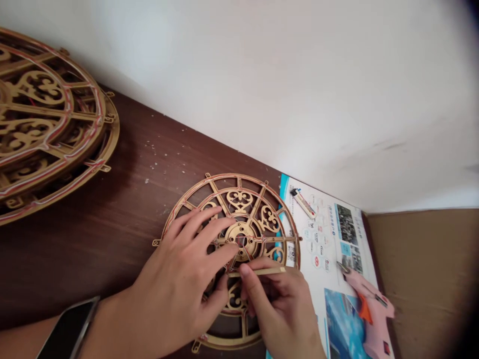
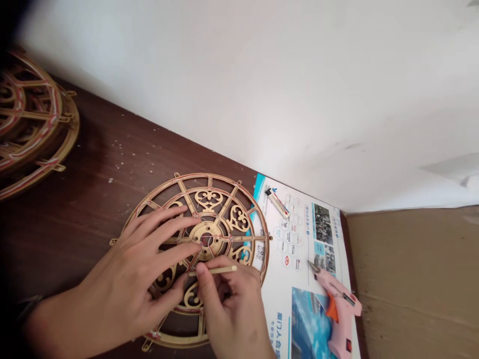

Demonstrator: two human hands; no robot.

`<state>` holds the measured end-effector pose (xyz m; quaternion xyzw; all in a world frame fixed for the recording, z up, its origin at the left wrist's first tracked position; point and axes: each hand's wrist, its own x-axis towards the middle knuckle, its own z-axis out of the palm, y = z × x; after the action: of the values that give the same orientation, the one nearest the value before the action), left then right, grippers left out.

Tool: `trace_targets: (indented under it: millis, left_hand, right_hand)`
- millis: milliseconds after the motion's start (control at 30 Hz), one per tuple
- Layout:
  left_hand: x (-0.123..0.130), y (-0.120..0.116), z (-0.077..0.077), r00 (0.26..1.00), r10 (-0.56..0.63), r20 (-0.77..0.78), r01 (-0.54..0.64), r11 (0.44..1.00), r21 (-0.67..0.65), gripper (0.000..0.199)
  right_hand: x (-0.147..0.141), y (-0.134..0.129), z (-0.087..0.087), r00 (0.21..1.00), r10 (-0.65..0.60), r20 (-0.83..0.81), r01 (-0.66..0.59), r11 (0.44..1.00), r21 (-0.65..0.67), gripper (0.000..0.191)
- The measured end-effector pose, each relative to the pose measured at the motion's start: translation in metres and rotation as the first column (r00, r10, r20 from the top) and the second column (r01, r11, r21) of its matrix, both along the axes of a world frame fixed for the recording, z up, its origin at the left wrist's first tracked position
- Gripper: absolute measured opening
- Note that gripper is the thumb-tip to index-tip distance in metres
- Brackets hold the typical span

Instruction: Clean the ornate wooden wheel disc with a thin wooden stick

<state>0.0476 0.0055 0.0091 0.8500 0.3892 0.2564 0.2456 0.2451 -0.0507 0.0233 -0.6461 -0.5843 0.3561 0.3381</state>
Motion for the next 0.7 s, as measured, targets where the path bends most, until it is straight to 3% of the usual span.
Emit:
trace_targets:
  millis: [167,433,700]
  left_hand:
    - [-0.002,-0.001,-0.006,1.000,-0.017,-0.003,0.017,0.998,0.054,0.036]
    - [-0.009,0.003,-0.022,0.995,-0.093,-0.032,0.097,0.979,0.179,0.047]
    - [-0.011,0.004,-0.013,0.988,-0.134,-0.077,0.147,0.969,0.196,0.046]
  right_hand:
    - [0.000,0.001,-0.003,0.980,-0.028,-0.199,-0.015,0.978,-0.210,0.055]
    - [0.003,0.008,0.007,0.969,0.010,-0.245,-0.066,0.972,-0.224,0.054]
    - [0.005,0.007,0.004,0.952,-0.027,-0.304,-0.055,0.965,-0.256,0.054]
